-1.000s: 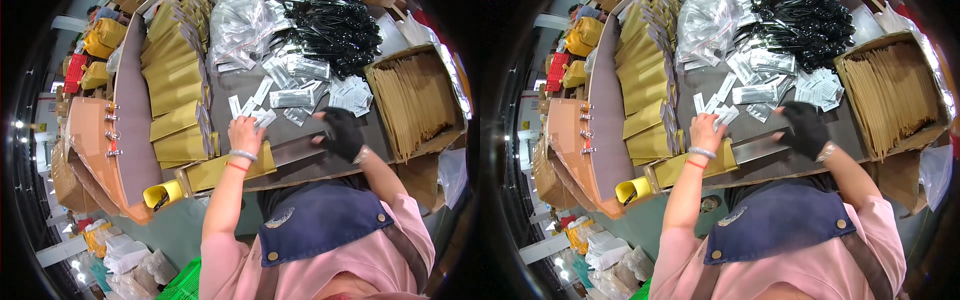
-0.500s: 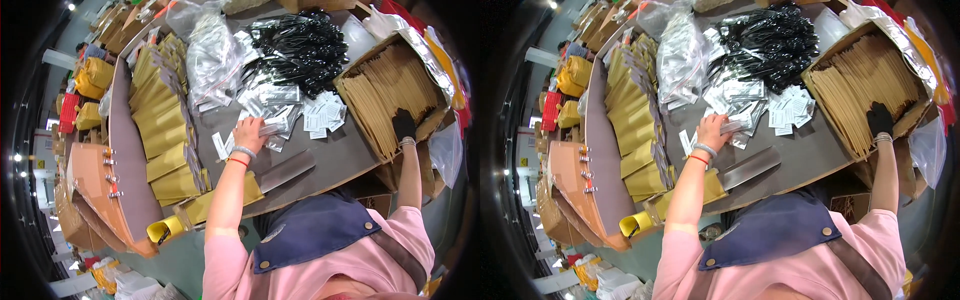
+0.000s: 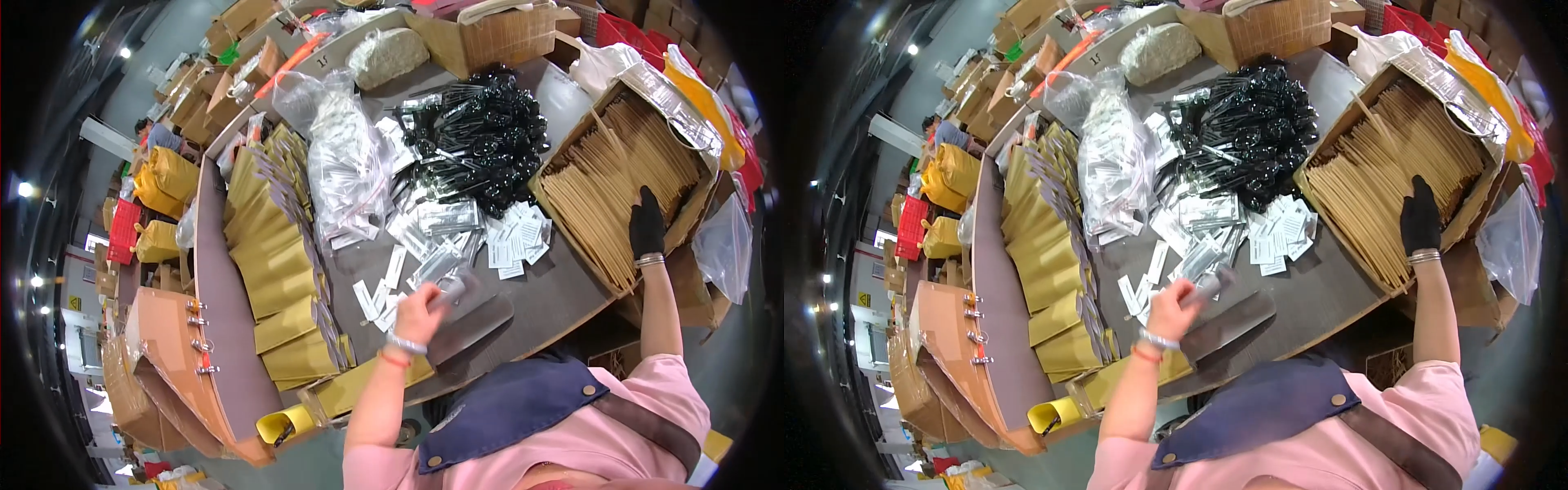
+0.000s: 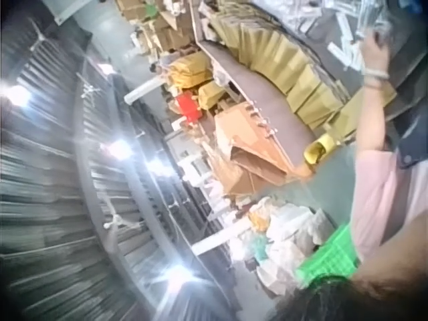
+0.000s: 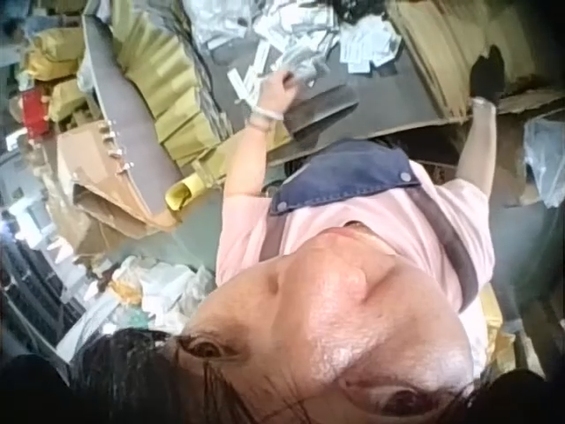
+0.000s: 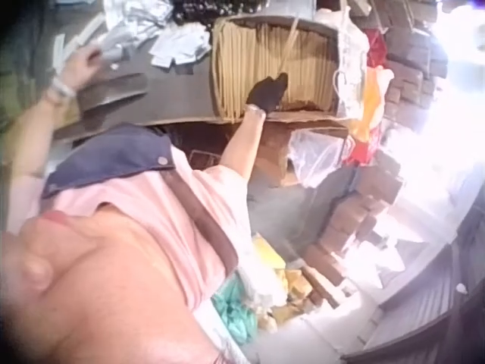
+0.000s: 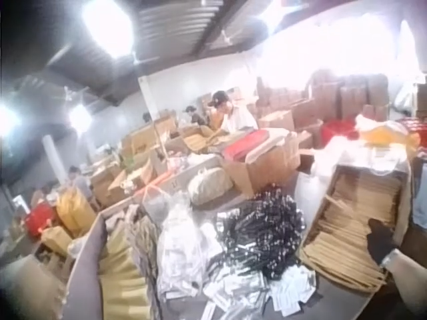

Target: Packaging small black sticks into silver pouches and cardboard sleeves on an assembly line.

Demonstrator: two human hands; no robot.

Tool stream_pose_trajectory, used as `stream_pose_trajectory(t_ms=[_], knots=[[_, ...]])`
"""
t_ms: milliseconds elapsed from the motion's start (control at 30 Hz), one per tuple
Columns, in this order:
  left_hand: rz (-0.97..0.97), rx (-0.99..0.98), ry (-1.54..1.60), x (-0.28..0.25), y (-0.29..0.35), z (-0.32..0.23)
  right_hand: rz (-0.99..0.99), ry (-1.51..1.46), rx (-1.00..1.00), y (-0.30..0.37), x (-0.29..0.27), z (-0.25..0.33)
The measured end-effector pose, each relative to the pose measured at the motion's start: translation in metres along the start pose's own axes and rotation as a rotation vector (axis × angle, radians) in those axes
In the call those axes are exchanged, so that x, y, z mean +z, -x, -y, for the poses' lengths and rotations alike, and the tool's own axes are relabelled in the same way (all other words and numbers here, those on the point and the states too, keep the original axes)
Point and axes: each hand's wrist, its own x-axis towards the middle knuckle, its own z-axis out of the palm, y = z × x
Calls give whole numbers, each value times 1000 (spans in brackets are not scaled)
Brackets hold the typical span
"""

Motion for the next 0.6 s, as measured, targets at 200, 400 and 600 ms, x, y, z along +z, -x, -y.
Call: stream_pose_trajectory(t_ms=[200,400,600], knots=[[175,157,-498,10,53,-16,67,-274,-460,-1,7,118],[55,226,-298,32,8,-35,433,-336,-620,-24,40,219],[-87,315,-260,100,-73,-35,437,-206,-709,-35,83,228]])
